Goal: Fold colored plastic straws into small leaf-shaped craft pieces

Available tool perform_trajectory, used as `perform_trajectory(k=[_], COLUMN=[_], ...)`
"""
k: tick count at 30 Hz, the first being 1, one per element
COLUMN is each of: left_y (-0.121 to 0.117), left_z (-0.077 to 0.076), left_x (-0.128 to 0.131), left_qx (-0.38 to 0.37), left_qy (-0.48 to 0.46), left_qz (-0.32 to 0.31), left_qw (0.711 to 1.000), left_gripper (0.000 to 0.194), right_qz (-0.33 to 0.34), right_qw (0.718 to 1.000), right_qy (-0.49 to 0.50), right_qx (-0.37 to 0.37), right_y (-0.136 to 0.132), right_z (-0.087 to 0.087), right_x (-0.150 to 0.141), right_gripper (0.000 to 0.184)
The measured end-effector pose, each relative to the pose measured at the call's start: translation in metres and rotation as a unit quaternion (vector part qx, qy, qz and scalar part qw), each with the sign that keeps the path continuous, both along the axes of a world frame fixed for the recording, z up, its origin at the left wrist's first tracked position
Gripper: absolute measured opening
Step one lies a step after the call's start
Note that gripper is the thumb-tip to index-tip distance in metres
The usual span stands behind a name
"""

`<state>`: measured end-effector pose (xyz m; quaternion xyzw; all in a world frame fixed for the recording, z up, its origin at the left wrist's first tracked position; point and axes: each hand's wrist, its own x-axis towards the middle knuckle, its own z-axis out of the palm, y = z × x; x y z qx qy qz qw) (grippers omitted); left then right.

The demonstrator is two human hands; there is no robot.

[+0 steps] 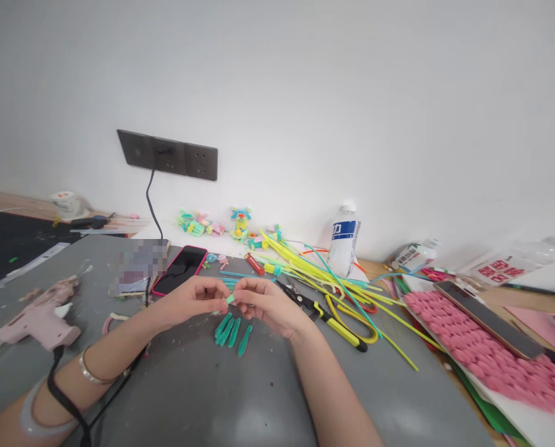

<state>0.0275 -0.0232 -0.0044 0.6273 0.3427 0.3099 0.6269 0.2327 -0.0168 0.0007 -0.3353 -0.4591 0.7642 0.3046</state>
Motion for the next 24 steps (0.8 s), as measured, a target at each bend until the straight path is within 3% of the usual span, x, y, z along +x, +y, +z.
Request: perform_trajectory(k=[9,13,24], left_y=[-0.0038,-0.0035,-0.0043], left_z=[0.0048,0.0026,0.0045], left_x=[0.0007,-0.0002,0.0018], left_qx=[-0.097,-0.126,-0.032], left_qy=[-0.054,-0.069,-0.024], left_qz=[-0.002,0.006,0.012], left_qw=[0.994,0.99,0.999], left_gripper=[0.025,0.026,0.025], right_qz=[-0.053,-0.058,-0.056], right_qw=[0.989,0.987,0.971], right_qy=[-0.053,-0.046,-0.118], right_qx=[0.124,0.144,0.202], right_y=[-0.0003,-0.0009,0.0007], right_z=[-0.0021,-0.0013,-0.0038], right_x=[-0.0053,-0.0055,-0.0054], right_gripper=[0.03,0.03,0.028])
